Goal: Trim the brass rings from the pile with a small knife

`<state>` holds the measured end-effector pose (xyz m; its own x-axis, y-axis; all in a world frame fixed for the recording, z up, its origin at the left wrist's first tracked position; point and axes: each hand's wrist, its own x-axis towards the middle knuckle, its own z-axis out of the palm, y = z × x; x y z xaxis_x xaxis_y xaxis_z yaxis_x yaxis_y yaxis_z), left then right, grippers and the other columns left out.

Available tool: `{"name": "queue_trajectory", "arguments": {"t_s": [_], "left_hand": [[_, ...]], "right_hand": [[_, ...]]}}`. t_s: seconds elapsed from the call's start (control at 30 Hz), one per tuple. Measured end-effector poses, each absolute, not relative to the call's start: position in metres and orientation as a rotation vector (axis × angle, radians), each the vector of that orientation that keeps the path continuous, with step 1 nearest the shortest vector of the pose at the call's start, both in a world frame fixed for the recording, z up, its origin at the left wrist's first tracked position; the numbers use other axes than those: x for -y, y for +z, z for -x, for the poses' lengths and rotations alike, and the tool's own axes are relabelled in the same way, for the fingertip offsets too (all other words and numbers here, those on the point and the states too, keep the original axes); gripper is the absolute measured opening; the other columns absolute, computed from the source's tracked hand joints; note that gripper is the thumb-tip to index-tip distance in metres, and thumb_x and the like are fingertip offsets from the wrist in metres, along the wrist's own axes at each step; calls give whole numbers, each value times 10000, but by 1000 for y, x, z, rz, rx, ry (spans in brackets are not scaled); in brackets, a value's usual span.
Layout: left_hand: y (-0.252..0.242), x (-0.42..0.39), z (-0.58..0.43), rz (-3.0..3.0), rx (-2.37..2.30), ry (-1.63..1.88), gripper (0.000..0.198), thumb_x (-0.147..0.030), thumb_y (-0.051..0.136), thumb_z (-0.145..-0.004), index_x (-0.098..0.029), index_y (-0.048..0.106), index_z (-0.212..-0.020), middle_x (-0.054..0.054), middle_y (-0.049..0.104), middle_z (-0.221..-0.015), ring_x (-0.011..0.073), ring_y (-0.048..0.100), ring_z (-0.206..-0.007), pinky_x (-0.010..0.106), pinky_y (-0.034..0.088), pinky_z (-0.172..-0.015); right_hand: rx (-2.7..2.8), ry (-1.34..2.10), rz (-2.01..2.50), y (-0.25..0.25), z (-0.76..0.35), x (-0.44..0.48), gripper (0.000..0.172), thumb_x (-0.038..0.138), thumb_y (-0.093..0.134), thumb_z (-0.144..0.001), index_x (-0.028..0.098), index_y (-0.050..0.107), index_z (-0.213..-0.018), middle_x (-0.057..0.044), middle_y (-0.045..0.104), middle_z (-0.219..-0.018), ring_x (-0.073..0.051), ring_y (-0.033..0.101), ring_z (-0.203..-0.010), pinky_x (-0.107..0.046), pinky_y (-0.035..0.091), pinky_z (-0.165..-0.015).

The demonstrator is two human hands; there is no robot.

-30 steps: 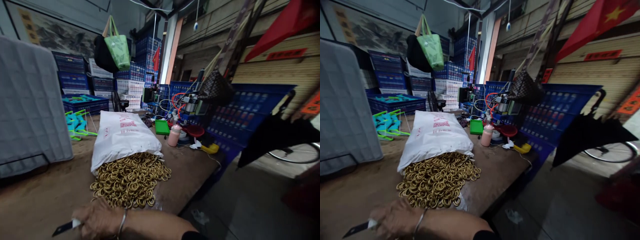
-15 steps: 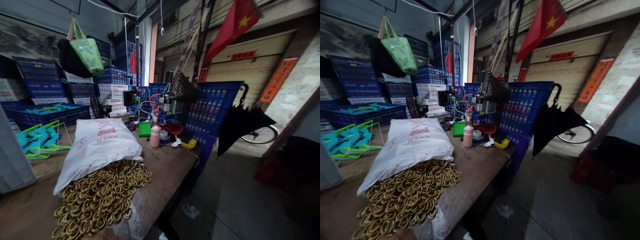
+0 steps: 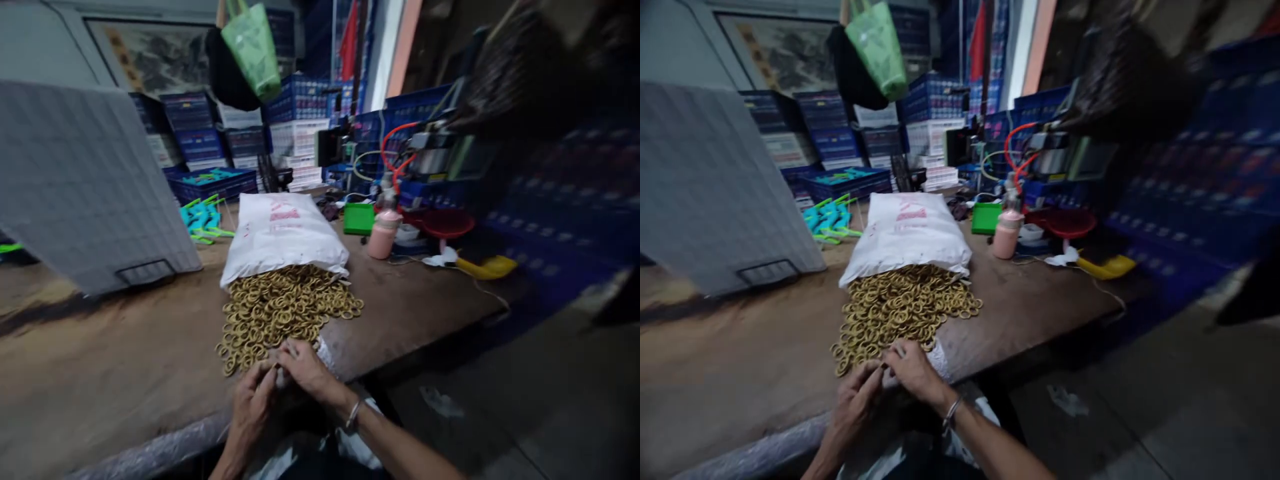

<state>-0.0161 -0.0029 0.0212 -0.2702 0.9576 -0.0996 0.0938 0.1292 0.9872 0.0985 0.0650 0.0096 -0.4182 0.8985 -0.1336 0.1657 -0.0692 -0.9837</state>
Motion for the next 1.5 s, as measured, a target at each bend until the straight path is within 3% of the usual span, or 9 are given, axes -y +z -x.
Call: {"name": "queue_trajectory", "arguments": {"t_s": [0.07, 0.17, 0.6, 0.77, 0.87, 0.97, 1.27, 1.5], "left_hand": [[20, 1, 15, -917, -1468, 1205, 371, -512, 603, -656, -158, 600, -768, -70, 440, -441, 72, 376, -371, 181, 299, -373], [18, 3, 13, -841, -1378, 1174, 363, -512, 562, -699, -161, 559, -791, -77, 434, -471, 43, 314, -352, 157, 240, -353], [19, 4, 10, -587, -1163, 1232, 337, -471, 606, -686, -175, 447, -715, -61, 486, -554, 34, 375, -392, 140, 238, -358], [20, 6, 14, -558, -1150, 1274, 323, -461, 607, -698, -182, 450, -744, -61, 500, -578, 36, 392, -401, 136, 230, -353], [17, 5, 15, -566, -1132, 1297, 326, -463, 608, -701, -183, 449, -746, -67, 489, -574, 31, 378, -395, 135, 223, -354], [14, 4, 16, -592, -1104, 1315, 333, -474, 609, -700, -183, 451, -745, -76, 466, -545, 30, 369, -390, 138, 229, -366], [23, 6, 16, -589, -1139, 1298, 317, -447, 642, -673, -179, 483, -733, -63, 482, -545, 38, 386, -412, 151, 265, -407], [30, 6, 16, -662, -1224, 1273, 322, -473, 608, -687, -178, 484, -725, -73, 454, -498, 42, 355, -383, 154, 248, -379]], "right_hand": [[1635, 1509, 1152, 11, -99, -66, 150, 285, 474, -722, 174, 470, -623, 59, 447, -551, -78, 415, -528, -179, 343, -520], [1709, 1438, 1132, 13, -99, -65, 175, 285, 472, -728, 174, 446, -595, 66, 403, -544, -77, 385, -539, -179, 330, -529], [1797, 1386, 1120, 11, -99, -63, 181, 288, 415, -786, 166, 492, -676, 57, 445, -565, -83, 403, -536, -189, 333, -534], [1917, 1164, 1179, 11, -101, -62, 191, 242, 379, -809, 176, 482, -664, 41, 473, -571, -91, 416, -538, -193, 329, -540], [2137, 1010, 1100, 13, -105, -57, 130, 132, 396, -765, 183, 510, -728, 18, 538, -648, -100, 452, -594, -194, 323, -572], [2327, 881, 1046, 13, -107, -49, 212, 59, 400, -700, 187, 522, -817, 0, 575, -708, -115, 485, -638, -204, 304, -584], [2464, 655, 1149, 9, -105, -46, 323, 33, 388, -646, 183, 502, -909, -13, 595, -737, -136, 510, -655, -230, 267, -577], [2511, 610, 1202, 14, -104, -46, 309, 46, 386, -659, 178, 512, -909, -26, 616, -748, -149, 539, -680, -238, 276, -582]]}}
